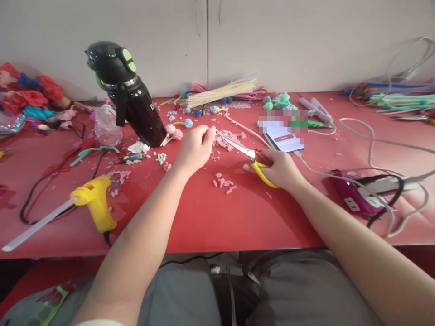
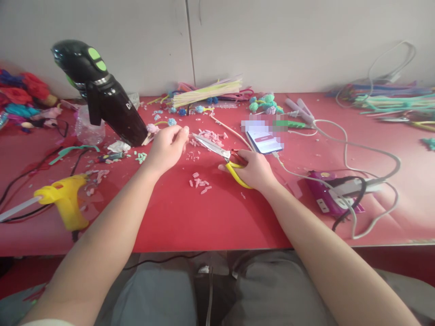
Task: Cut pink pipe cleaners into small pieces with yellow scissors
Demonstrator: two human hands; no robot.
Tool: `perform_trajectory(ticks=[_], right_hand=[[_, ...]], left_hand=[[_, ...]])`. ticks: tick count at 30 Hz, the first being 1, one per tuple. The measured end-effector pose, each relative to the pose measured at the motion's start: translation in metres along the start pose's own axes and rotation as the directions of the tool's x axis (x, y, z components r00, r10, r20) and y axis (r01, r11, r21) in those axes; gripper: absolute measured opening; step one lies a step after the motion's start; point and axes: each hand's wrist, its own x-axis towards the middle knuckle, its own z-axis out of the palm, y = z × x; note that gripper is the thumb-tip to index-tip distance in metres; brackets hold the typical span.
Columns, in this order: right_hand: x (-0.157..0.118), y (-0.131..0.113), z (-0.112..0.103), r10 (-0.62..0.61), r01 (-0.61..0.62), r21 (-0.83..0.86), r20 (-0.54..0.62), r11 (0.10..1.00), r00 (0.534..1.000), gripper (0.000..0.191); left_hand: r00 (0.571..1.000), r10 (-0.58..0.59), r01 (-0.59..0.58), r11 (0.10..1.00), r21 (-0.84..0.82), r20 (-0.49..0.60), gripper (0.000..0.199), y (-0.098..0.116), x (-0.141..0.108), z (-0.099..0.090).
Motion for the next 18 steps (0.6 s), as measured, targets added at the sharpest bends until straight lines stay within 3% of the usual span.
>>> perform_trajectory(ticks=[18], right_hand=[[0.0024, 0.0059, 0.002, -0.009, 0.009, -0.024, -0.009, 1.0, 1.0, 0.075]], left_hand=[[1.0, 0.003, -0.004, 1.0, 0.026, 0.02, 0.047, 0.0034, 0.0008, -0.0012]])
